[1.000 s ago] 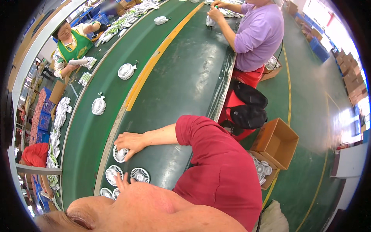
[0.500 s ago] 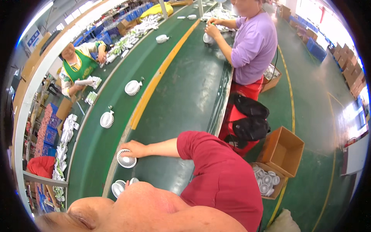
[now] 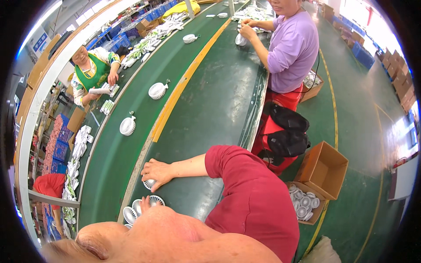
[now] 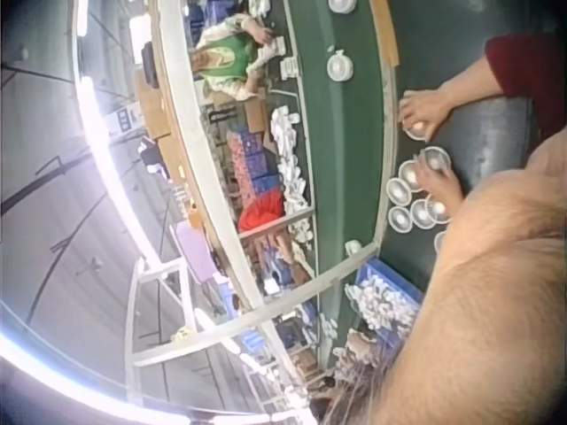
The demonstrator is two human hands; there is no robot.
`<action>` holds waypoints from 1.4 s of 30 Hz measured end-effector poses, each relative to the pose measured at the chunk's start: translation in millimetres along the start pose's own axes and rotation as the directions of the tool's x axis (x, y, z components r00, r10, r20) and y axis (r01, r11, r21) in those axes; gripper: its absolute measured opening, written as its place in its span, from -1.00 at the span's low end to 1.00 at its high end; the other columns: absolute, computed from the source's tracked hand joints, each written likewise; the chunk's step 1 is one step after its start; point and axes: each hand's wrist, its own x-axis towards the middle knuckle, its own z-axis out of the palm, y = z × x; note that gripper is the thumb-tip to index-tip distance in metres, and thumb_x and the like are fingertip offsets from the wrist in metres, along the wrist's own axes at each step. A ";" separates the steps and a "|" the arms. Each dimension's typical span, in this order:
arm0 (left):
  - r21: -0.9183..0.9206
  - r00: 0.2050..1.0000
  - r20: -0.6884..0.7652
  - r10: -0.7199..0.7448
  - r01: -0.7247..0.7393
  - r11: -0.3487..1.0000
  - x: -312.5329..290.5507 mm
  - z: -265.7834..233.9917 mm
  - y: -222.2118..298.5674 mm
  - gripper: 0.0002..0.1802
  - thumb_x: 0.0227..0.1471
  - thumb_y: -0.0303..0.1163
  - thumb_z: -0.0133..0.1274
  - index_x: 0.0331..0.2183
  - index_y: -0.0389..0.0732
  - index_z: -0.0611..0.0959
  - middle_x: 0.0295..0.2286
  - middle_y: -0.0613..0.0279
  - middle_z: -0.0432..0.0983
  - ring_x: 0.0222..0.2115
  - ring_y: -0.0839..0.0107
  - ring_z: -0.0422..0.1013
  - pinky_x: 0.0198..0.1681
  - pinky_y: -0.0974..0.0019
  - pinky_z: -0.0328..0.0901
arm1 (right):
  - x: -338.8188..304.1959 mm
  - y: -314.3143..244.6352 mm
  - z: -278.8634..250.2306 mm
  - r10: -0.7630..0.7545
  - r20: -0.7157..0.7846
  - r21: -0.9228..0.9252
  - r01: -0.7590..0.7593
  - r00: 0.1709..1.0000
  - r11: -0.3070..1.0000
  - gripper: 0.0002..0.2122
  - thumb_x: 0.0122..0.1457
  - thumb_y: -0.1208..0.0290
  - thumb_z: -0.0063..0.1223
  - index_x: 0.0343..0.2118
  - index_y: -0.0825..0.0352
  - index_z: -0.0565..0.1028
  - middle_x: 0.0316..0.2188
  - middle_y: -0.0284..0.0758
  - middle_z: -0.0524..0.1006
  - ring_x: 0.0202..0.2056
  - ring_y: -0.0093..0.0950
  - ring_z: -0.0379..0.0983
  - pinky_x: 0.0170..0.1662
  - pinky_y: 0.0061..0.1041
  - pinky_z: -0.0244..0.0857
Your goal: The person removes fan covers from a box, arranges them on the table, assembles fan components together by hand, and places the assembled fans onto the conveyor belt.
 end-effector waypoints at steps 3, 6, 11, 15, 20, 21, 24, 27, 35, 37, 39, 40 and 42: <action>0.089 0.995 0.091 -0.042 0.034 0.995 -9.9 4.3 10.6 -0.38 -0.04 -0.20 0.22 0.06 -0.15 0.46 0.15 -0.01 0.23 0.23 0.01 0.06 0.27 -0.10 -0.15 | -4.6 2.7 1.5 -0.085 -0.005 -0.042 0.085 0.996 0.995 -0.31 -0.22 -0.11 0.31 -0.02 0.24 0.51 0.08 -0.14 0.39 0.07 -0.21 0.25 0.06 -0.21 0.06; 0.080 0.996 0.089 0.000 -0.007 0.997 -12.8 0.2 11.2 -0.24 -0.15 -0.14 0.30 0.09 -0.12 0.43 0.16 0.04 0.22 0.22 0.01 0.06 0.27 -0.11 -0.15 | -6.4 -0.2 -2.0 -0.124 0.010 0.003 0.124 0.992 0.992 -0.29 -0.23 -0.08 0.32 0.00 0.25 0.49 0.10 -0.11 0.37 0.14 -0.17 0.21 0.14 -0.17 0.01; 0.063 0.996 0.088 -0.005 -0.001 0.998 -18.9 -1.3 17.0 -0.19 -0.25 -0.22 0.36 0.09 -0.11 0.44 0.13 0.07 0.26 0.13 0.03 0.16 0.21 -0.06 -0.02 | -8.8 -3.8 0.7 -0.114 0.030 0.009 0.114 0.993 0.993 -0.31 -0.19 -0.02 0.32 0.03 0.25 0.46 0.12 -0.10 0.34 0.19 -0.13 0.16 0.19 -0.13 -0.01; -0.031 1.000 -0.011 -0.001 0.001 1.000 -16.0 -13.6 29.5 -0.21 -0.26 -0.27 0.36 0.07 -0.15 0.47 0.16 -0.06 0.20 0.11 -0.10 0.15 0.17 -0.08 0.03 | -7.5 -0.9 5.8 -0.120 0.033 -0.022 0.121 0.992 0.992 -0.34 -0.19 -0.06 0.31 0.03 0.12 0.45 0.10 -0.16 0.36 0.15 -0.12 0.22 0.10 -0.09 0.10; 0.025 0.951 -0.295 -0.088 0.100 0.995 -5.8 -24.0 19.1 -0.29 -0.18 -0.32 0.33 0.06 -0.17 0.47 0.15 -0.12 0.18 0.15 -0.12 0.11 0.19 -0.06 -0.01 | -7.5 -2.9 -9.2 -0.059 0.042 -0.084 0.062 0.997 0.995 -0.36 -0.19 0.06 0.37 0.03 0.09 0.44 0.12 -0.23 0.37 0.16 -0.17 0.25 0.16 -0.14 0.10; 0.035 0.950 -0.276 -0.147 0.163 0.986 -3.2 -23.4 12.9 -0.27 -0.16 -0.30 0.32 0.08 -0.16 0.44 0.16 -0.12 0.17 0.17 -0.12 0.09 0.20 -0.09 -0.03 | -8.5 3.3 -10.2 -0.040 0.055 -0.060 0.043 0.998 0.997 -0.36 -0.18 0.09 0.37 0.05 0.08 0.42 0.12 -0.23 0.37 0.15 -0.17 0.25 0.16 -0.16 0.09; 0.198 0.931 -0.080 -0.355 0.364 0.910 -13.9 -14.3 -14.6 -0.24 -0.06 -0.12 0.25 0.15 -0.06 0.37 0.23 -0.03 0.05 0.27 -0.10 -0.09 0.20 -0.35 -0.11 | 1.1 -1.5 -13.0 -0.009 0.084 -0.042 0.012 0.996 0.999 -0.35 -0.18 0.16 0.38 0.07 0.09 0.42 0.13 -0.25 0.34 0.17 -0.20 0.21 0.19 -0.17 0.04; 0.322 0.939 -0.090 -0.332 0.343 0.882 -18.0 -13.9 -17.8 -0.20 -0.07 -0.06 0.24 0.18 -0.02 0.33 0.24 0.04 0.06 0.26 -0.01 -0.03 0.21 -0.24 -0.05 | 9.4 -5.7 -8.4 -0.013 0.092 -0.030 0.016 0.996 0.999 -0.33 -0.20 0.21 0.39 0.08 0.10 0.42 0.13 -0.28 0.34 0.17 -0.22 0.21 0.19 -0.19 0.04; -0.056 0.919 -0.305 -0.249 0.244 0.968 -39.6 -15.8 -30.7 -0.33 -0.05 -0.23 0.23 0.11 -0.07 0.40 0.14 0.02 0.22 0.18 -0.10 0.11 0.17 -0.20 0.04 | 1.7 -18.2 -3.6 -0.017 0.171 -0.061 0.028 0.985 0.998 -0.31 -0.23 0.23 0.39 0.08 0.13 0.42 0.15 -0.24 0.34 0.15 -0.17 0.24 0.19 -0.19 0.05; -0.360 0.903 -0.324 -0.282 0.158 0.920 -17.6 -60.0 -10.1 -0.62 0.05 -0.39 0.14 -0.06 -0.22 0.55 -0.09 0.04 0.45 -0.06 0.11 0.40 0.03 0.19 0.27 | -7.6 -13.6 -8.1 -0.008 0.163 -0.088 0.023 0.987 0.996 -0.31 -0.25 0.30 0.40 0.07 0.16 0.42 0.14 -0.23 0.35 0.14 -0.18 0.25 0.19 -0.19 0.07; -0.787 0.872 -0.284 -0.398 0.025 0.616 -13.9 -99.7 6.3 -0.81 0.10 -0.49 0.06 -0.21 -0.31 0.59 -0.29 0.19 0.48 -0.32 0.41 0.46 -0.21 0.36 0.36 | -5.7 -21.9 -11.6 -0.018 0.168 -0.077 0.032 0.986 0.997 -0.31 -0.25 0.33 0.40 0.07 0.18 0.42 0.14 -0.22 0.35 0.14 -0.18 0.25 0.18 -0.19 0.07; -0.821 0.885 -0.339 -0.321 -0.111 0.560 -15.7 -124.2 11.4 -0.83 0.09 -0.53 0.04 -0.23 -0.31 0.59 -0.30 0.20 0.47 -0.34 0.41 0.44 -0.23 0.36 0.35 | -4.3 -24.5 -12.8 -0.021 0.168 -0.074 0.034 0.986 0.997 -0.31 -0.26 0.34 0.40 0.07 0.19 0.42 0.14 -0.22 0.35 0.14 -0.18 0.25 0.18 -0.19 0.07; -0.759 0.818 -0.558 -0.141 -0.434 0.486 -11.5 -176.6 36.5 -0.83 0.06 -0.62 0.00 -0.26 -0.32 0.60 -0.33 0.17 0.48 -0.38 0.39 0.42 -0.29 0.35 0.34 | -2.5 -21.8 -14.8 -0.011 0.151 -0.105 0.027 0.988 0.994 -0.31 -0.26 0.33 0.41 0.07 0.19 0.42 0.14 -0.21 0.35 0.14 -0.18 0.25 0.18 -0.19 0.07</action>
